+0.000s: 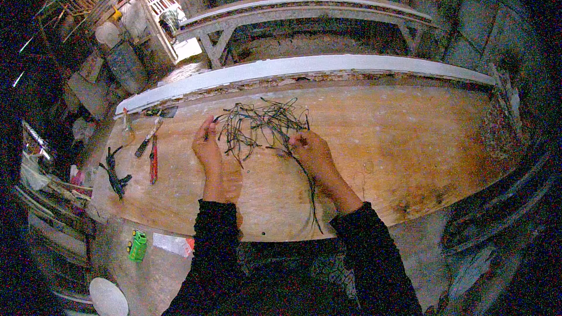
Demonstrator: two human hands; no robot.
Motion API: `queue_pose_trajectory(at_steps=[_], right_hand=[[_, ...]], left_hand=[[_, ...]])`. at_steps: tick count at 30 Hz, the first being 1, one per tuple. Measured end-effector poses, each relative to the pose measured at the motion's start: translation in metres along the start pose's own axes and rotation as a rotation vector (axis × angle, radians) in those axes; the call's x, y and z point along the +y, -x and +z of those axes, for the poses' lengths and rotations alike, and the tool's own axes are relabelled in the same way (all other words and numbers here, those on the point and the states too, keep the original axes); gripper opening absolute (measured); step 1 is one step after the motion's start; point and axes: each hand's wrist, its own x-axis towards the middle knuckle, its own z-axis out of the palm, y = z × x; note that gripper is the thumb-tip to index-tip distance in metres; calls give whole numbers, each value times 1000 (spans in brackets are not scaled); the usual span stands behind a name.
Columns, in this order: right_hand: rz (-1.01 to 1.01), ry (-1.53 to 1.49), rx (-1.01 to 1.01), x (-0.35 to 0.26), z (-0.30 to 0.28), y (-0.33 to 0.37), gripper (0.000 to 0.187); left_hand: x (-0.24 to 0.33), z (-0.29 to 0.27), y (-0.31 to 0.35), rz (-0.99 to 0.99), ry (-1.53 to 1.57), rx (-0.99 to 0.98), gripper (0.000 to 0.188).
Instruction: The person separates a tangled bundle of black wires on a wooden workbench. They pull individual wires apart by hand, untangling them and laying them out on the table surface.
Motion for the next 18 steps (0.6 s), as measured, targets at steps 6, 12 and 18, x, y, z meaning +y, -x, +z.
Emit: queue_pose_trajectory(at_steps=[6, 12, 18], right_hand=[[207, -705, -224, -14, -28, -10, 18], [74, -1210, -257, -17, -49, -9, 16], [15, -1345, -282, -11, -51, -8, 22]], left_hand=[[-23, 1, 0, 82, -171, -122, 14], [-10, 3, 9, 136, -281, -228, 11], [-25, 5, 5, 365, -388, -221, 10]])
